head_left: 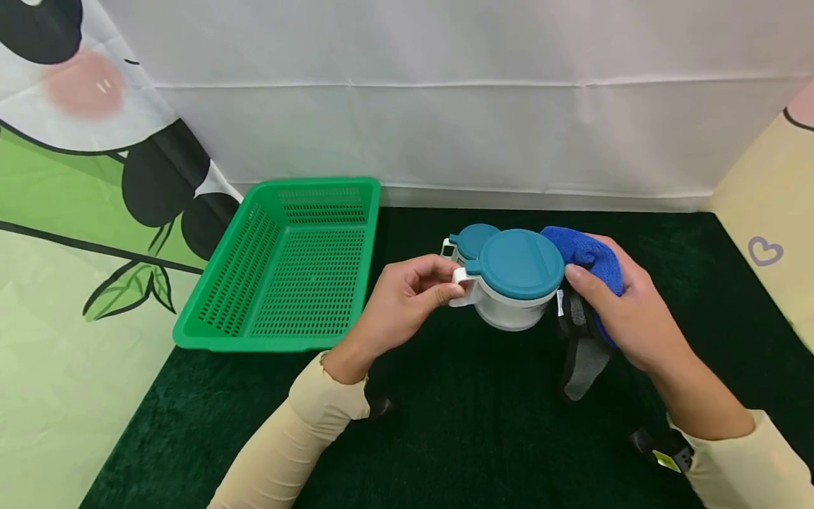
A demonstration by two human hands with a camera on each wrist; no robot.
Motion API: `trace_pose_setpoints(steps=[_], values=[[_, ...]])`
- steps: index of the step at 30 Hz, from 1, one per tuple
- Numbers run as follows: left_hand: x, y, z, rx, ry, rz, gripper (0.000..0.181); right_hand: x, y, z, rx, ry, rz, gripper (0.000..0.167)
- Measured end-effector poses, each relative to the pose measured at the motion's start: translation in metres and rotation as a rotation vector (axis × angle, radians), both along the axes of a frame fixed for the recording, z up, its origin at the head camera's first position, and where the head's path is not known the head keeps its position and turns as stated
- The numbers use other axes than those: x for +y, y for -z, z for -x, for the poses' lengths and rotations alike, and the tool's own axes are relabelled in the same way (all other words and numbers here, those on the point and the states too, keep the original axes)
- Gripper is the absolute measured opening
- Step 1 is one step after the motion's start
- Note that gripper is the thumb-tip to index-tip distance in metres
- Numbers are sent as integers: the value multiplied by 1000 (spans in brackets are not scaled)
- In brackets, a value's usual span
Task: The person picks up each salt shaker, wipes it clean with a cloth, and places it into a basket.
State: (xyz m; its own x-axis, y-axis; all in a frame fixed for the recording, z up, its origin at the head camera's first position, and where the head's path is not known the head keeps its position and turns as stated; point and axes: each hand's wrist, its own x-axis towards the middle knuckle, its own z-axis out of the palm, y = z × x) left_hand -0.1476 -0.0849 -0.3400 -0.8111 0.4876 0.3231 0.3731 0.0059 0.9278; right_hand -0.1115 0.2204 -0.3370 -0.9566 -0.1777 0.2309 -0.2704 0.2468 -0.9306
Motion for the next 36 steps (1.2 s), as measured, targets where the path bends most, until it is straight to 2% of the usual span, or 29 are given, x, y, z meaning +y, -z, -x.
trace_pose_setpoints(steps=[3, 6, 12, 18, 21, 25, 27, 32, 34, 36], values=[[-1, 0, -1, -1, 22, -12, 13, -6, 11, 0, -2, 17, 51, 37], [-1, 2, -1, 0, 44, -4, 12, -6, 17, 3, -25, -4, 56, 38], [-1, 4, -1, 6, 55, 13, 12, 5, 6, 11, 45, -87, 142, 41], [-3, 3, -3, 22, 81, -32, 12, 8, 10, 12, 5, -189, 5, 43], [-3, 4, -4, 19, 90, -17, 12, 10, 4, 11, 67, -184, -55, 48], [-3, 6, -4, 20, 92, -3, 12, 14, -6, 14, 134, -194, -58, 50], [-4, 5, -5, 25, 90, -8, 12, 15, -4, 16, 94, -232, -33, 48], [-7, 4, -5, 26, 92, -25, 12, 15, 15, 20, -69, -343, 7, 44], [-7, 5, -5, 21, 105, -16, 12, 17, 14, 22, -77, -359, 0, 43], [-6, 7, -5, 22, 122, 0, 12, 20, 6, 23, -55, -359, -8, 43]])
